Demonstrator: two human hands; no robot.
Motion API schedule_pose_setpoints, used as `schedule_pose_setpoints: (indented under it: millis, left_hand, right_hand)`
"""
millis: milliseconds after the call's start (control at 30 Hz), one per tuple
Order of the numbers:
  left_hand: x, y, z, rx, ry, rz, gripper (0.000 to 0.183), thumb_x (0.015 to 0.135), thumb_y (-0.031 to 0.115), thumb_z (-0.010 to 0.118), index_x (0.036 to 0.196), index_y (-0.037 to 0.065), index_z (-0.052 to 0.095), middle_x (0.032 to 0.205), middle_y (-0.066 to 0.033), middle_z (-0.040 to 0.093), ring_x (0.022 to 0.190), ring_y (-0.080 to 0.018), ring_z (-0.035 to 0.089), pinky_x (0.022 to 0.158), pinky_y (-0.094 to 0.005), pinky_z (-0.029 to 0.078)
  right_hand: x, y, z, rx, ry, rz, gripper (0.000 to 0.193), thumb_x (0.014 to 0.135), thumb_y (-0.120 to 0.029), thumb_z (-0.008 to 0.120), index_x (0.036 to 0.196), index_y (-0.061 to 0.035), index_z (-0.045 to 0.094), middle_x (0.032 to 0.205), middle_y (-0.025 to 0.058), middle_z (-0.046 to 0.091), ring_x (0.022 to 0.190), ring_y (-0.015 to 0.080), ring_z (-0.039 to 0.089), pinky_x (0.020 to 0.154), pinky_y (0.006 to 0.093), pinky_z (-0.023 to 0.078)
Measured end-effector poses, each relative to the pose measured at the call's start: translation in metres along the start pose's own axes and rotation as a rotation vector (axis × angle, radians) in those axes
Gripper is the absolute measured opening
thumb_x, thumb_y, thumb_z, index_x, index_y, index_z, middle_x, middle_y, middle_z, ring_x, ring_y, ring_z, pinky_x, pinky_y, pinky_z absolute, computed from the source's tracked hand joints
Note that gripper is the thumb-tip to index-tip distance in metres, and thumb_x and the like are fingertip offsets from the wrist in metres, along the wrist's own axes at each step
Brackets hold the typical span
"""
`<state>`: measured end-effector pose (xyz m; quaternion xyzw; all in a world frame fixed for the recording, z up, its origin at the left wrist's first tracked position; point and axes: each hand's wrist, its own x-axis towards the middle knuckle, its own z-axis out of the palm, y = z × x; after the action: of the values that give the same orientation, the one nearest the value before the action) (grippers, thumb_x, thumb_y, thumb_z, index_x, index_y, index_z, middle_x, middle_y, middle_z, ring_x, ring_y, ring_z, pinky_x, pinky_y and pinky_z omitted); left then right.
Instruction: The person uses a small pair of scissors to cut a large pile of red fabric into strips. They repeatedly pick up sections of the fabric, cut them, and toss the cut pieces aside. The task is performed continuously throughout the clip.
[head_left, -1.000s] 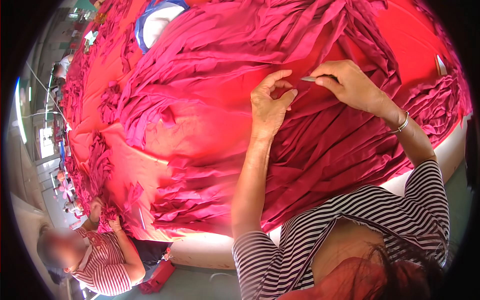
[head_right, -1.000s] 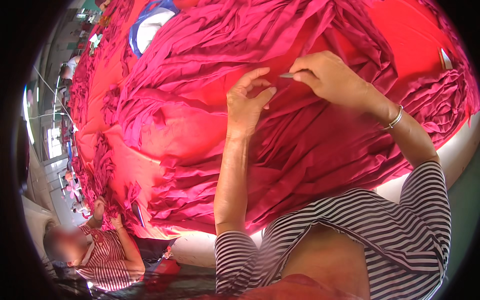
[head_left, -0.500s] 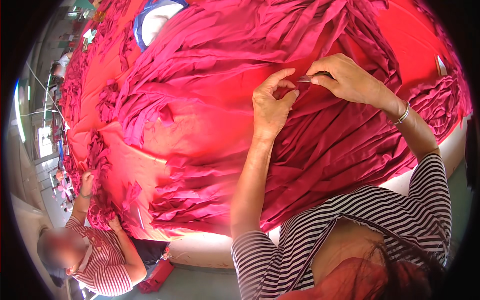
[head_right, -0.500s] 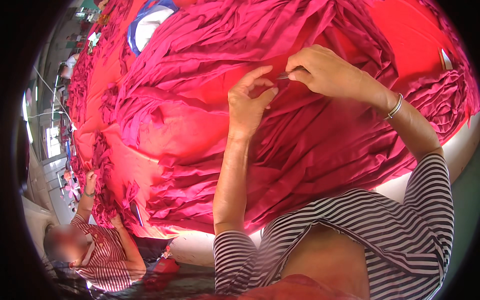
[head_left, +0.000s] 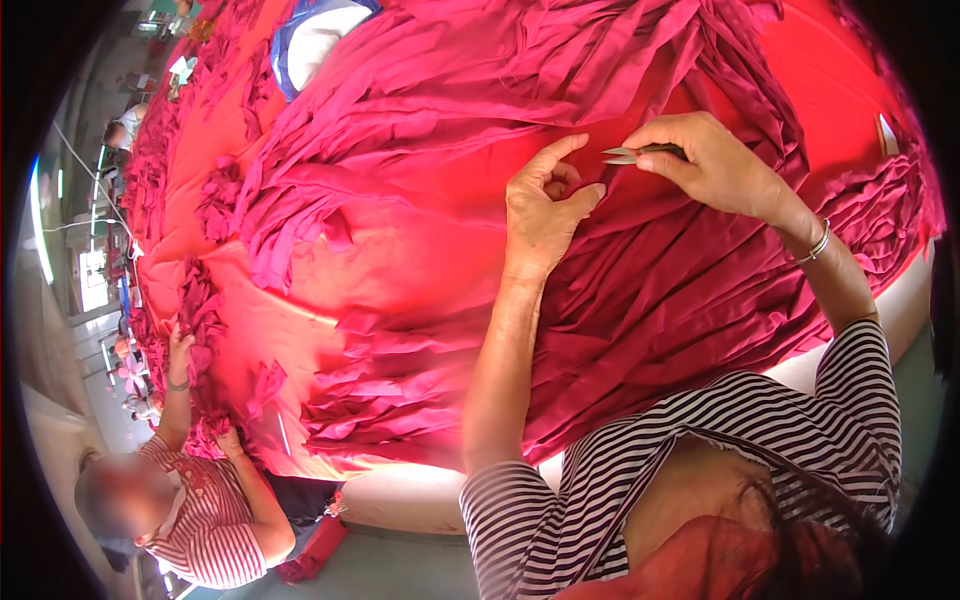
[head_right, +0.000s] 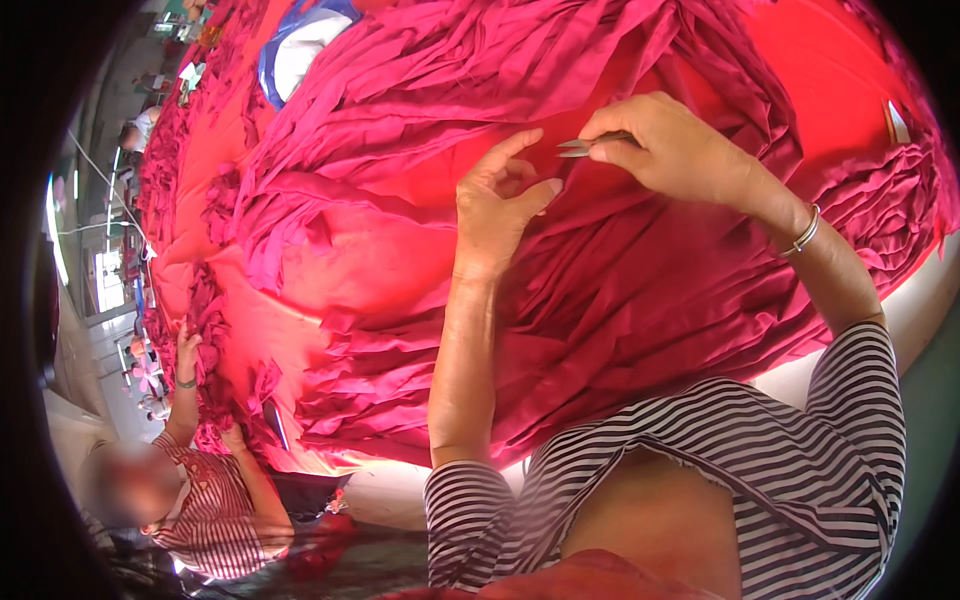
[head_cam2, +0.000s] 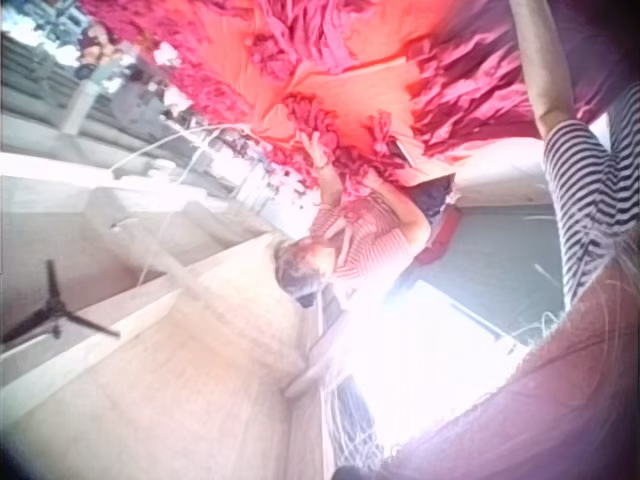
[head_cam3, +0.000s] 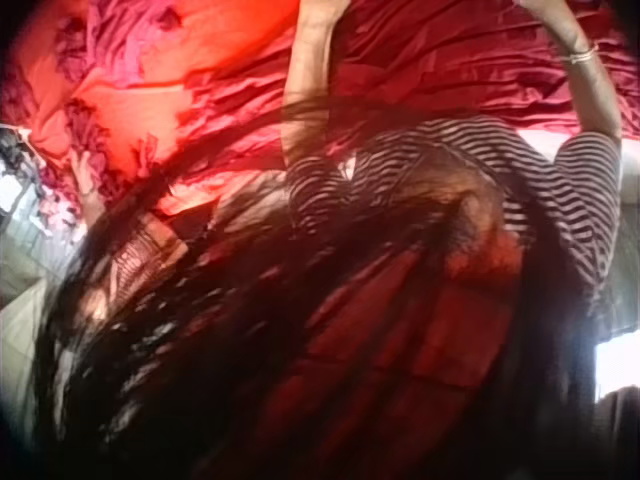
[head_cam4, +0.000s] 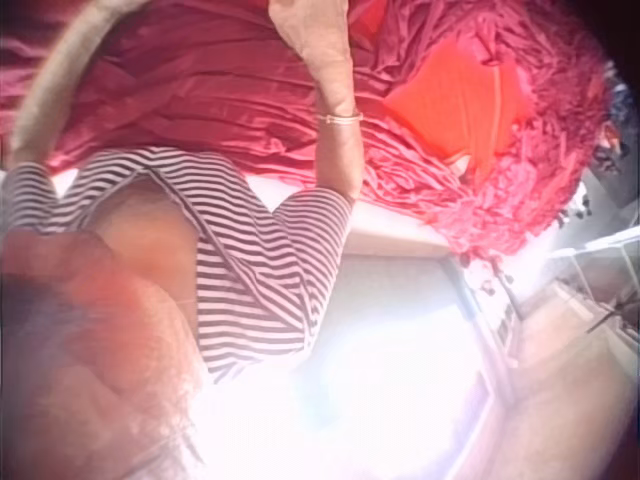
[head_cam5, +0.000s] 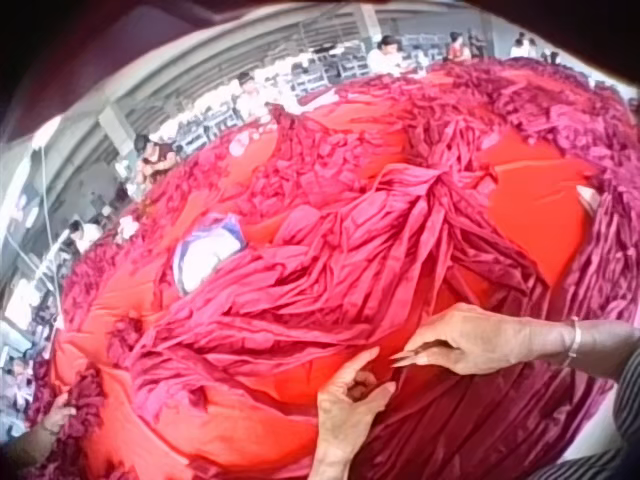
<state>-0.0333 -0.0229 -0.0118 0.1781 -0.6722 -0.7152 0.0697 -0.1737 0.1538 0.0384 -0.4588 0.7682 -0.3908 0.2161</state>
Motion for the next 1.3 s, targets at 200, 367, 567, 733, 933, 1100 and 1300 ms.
schedule_pose_setpoints:
  millis: [200,367,567,733,933,1100,1300]
  left_hand:
    - [0.001,0.018,-0.007,-0.001,-0.114,-0.078,0.057,0.078,-0.001,0.075,0.131,0.015,0.060,0.094,0.0000,0.058,0.080,-0.0052,0.056,0.065,-0.0191,0.046]
    - [-0.002,0.046,-0.020,0.064,-0.179,-0.244,0.060,0.082,-0.002,0.070,0.137,0.016,0.054,0.098,-0.0015,0.061,0.080,-0.0062,0.057,0.065,-0.0181,0.044]
    - [-0.021,0.016,-0.017,-0.001,-0.034,-0.074,0.061,0.081,-0.008,0.069,0.137,0.009,0.053,0.093,-0.0028,0.063,0.083,-0.0074,0.060,0.071,-0.0211,0.051]
    - [-0.025,0.009,-0.007,0.065,0.074,-0.007,0.063,0.078,-0.007,0.072,0.135,0.006,0.051,0.092,-0.0046,0.065,0.085,-0.0091,0.062,0.076,-0.0224,0.052]
    - [-0.026,0.007,-0.009,0.096,0.064,-0.029,0.063,0.078,-0.005,0.073,0.135,0.005,0.049,0.096,-0.0067,0.067,0.085,-0.0096,0.062,0.077,-0.0226,0.052]
    - [-0.023,0.007,-0.014,-0.021,0.059,-0.132,0.043,0.086,0.004,0.070,0.127,0.000,0.057,0.098,-0.0073,0.068,0.089,-0.0099,0.061,0.080,-0.0238,0.050]
    - [-0.006,0.018,-0.016,0.190,0.026,-0.189,0.021,0.093,0.016,0.066,0.106,0.000,0.069,0.086,-0.0035,0.069,0.072,-0.0068,0.063,0.061,-0.0205,0.050]
  right_hand:
    - [-0.005,0.013,0.021,0.019,0.038,-0.026,0.018,0.091,-0.014,0.060,0.102,-0.0013,0.068,0.089,0.0152,0.070,0.084,0.0324,0.065,0.077,0.0385,0.049]
    - [-0.015,0.021,0.022,-0.082,0.067,-0.084,0.020,0.091,-0.010,0.062,0.107,0.0006,0.066,0.094,0.0152,0.069,0.084,0.0296,0.065,0.077,0.0371,0.050]
    - [-0.019,0.001,0.022,0.220,0.076,0.008,0.020,0.091,-0.014,0.062,0.104,0.0008,0.067,0.087,0.0157,0.068,0.076,0.0274,0.064,0.071,0.0365,0.048]
    - [-0.016,-0.007,0.023,0.139,-0.028,-0.002,0.019,0.091,-0.014,0.062,0.102,0.0014,0.067,0.083,0.0152,0.068,0.075,0.0273,0.065,0.070,0.0369,0.048]
    - [-0.012,-0.007,0.029,0.115,-0.003,0.009,0.018,0.091,-0.013,0.062,0.100,0.0014,0.067,0.085,0.0159,0.069,0.079,0.0299,0.066,0.073,0.0382,0.049]
    - [-0.012,-0.006,0.033,0.102,-0.020,0.034,0.019,0.091,-0.015,0.062,0.100,0.0006,0.067,0.086,0.0161,0.069,0.080,0.0304,0.066,0.074,0.0391,0.050]
    - [-0.018,-0.005,0.036,0.028,-0.064,-0.002,0.020,0.091,-0.015,0.061,0.102,0.0005,0.067,0.088,0.0164,0.068,0.080,0.0316,0.065,0.074,0.0391,0.049]
